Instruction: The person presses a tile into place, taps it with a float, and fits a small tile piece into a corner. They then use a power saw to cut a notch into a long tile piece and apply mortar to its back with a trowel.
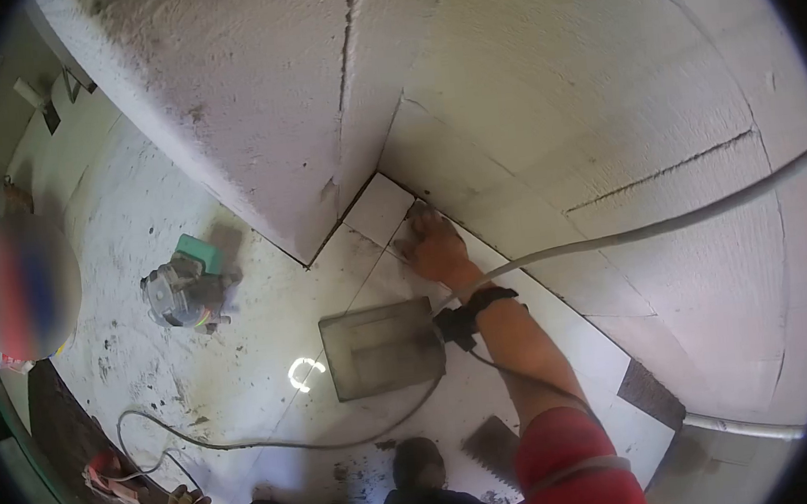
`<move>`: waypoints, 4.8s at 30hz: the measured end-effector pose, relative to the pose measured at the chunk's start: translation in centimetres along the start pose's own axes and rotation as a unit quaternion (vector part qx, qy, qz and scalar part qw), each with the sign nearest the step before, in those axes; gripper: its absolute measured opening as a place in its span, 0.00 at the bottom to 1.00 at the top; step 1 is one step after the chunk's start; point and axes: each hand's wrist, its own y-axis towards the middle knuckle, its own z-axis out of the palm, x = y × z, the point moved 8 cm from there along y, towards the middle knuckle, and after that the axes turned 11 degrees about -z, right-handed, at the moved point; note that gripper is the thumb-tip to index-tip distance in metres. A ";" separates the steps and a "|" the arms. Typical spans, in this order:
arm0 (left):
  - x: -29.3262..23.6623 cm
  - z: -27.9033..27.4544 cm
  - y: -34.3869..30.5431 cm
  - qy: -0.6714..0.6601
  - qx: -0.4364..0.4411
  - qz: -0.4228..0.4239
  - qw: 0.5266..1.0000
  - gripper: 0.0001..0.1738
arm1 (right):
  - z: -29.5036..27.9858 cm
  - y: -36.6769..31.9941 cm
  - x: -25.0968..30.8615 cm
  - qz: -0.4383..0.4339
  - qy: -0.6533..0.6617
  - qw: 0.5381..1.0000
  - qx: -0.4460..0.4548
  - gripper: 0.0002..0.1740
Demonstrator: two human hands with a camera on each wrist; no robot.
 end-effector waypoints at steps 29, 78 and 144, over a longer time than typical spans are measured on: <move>2.4 -3.9 -2.1 -0.034 0.016 0.017 0.999 0.15 | -4.3 2.1 6.2 -0.270 -0.029 0.961 -0.054 0.28; -6.7 56.4 -20.3 0.501 0.306 0.580 0.565 0.23 | 1.2 -32.1 -0.2 0.123 0.202 0.963 0.132 0.25; -3.5 60.4 -17.3 0.605 0.183 0.664 0.398 0.37 | 8.7 -31.6 1.3 0.367 0.645 0.661 -0.109 0.27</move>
